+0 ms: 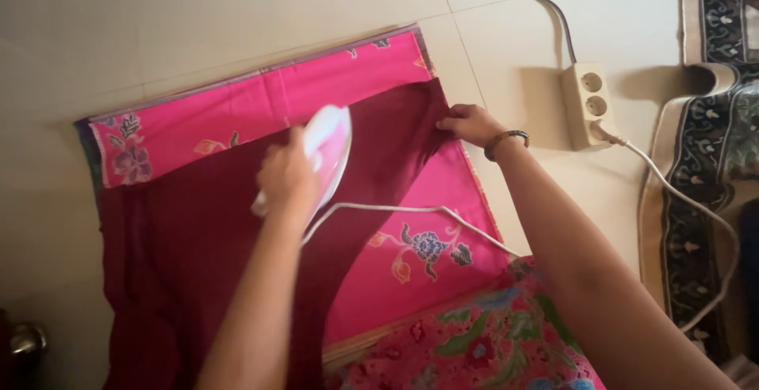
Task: Ironing a maroon-colored garment on a small board placed on the floor.
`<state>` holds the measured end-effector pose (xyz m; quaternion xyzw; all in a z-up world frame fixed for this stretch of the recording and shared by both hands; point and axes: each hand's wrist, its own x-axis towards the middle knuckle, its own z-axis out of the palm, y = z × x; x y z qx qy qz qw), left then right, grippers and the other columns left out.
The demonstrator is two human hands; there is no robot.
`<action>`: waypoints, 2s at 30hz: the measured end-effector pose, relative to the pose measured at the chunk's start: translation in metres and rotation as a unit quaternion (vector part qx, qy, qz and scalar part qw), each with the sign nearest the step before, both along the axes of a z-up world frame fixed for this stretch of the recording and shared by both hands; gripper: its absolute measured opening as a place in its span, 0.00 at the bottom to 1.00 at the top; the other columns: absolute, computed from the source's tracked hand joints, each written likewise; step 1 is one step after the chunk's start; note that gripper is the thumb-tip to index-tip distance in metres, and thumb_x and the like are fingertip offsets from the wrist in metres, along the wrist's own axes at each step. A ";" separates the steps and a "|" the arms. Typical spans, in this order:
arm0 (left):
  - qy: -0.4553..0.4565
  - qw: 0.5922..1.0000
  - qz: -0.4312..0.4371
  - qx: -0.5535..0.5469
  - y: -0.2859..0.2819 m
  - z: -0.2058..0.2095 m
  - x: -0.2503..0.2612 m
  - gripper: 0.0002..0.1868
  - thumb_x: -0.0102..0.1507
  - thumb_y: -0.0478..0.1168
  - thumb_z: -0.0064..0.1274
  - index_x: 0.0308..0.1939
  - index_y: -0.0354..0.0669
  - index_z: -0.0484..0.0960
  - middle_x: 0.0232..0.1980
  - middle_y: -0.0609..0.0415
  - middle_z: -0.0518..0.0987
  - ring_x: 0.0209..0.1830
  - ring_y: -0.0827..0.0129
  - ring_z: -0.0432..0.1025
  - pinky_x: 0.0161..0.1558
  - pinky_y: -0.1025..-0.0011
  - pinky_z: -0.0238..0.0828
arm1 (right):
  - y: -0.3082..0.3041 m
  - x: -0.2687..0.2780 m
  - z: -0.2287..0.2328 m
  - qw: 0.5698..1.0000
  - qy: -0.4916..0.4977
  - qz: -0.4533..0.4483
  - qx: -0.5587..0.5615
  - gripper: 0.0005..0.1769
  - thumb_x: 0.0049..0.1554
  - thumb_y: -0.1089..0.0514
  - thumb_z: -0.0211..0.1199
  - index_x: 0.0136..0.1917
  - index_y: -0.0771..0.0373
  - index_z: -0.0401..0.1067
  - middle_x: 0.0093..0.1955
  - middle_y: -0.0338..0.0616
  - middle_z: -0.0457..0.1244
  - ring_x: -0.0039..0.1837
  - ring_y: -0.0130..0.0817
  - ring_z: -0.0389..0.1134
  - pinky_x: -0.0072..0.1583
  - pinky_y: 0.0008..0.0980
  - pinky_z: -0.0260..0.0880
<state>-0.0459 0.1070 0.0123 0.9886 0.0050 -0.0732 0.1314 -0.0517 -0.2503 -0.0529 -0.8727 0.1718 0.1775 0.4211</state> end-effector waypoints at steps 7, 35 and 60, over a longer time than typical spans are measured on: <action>-0.004 0.994 -0.104 0.039 0.021 0.017 -0.051 0.23 0.62 0.35 0.56 0.62 0.49 0.73 0.43 0.35 0.81 0.41 0.40 0.79 0.39 0.46 0.78 | -0.008 -0.006 -0.009 0.998 0.000 -0.014 0.065 0.16 0.55 0.52 0.66 0.52 0.65 0.78 0.46 0.45 0.72 0.50 0.33 0.71 0.55 0.34 0.69; -0.018 0.980 -0.184 -0.076 -0.039 0.006 -0.070 0.20 0.66 0.36 0.52 0.62 0.44 0.78 0.41 0.32 0.82 0.35 0.49 0.82 0.31 0.56 0.81 | -0.015 -0.029 -0.035 0.969 -0.003 -0.199 0.144 0.13 0.53 0.63 0.72 0.45 0.77 0.76 0.37 0.50 0.71 0.37 0.35 0.74 0.41 0.31 0.78; -0.070 0.976 -0.204 0.006 -0.099 0.010 -0.043 0.12 0.66 0.40 0.49 0.54 0.49 0.79 0.41 0.41 0.82 0.41 0.51 0.81 0.40 0.56 0.80 | -0.005 -0.020 -0.005 0.996 0.017 -0.091 -0.019 0.16 0.59 0.54 0.69 0.44 0.73 0.80 0.34 0.52 0.71 0.35 0.35 0.73 0.42 0.32 0.72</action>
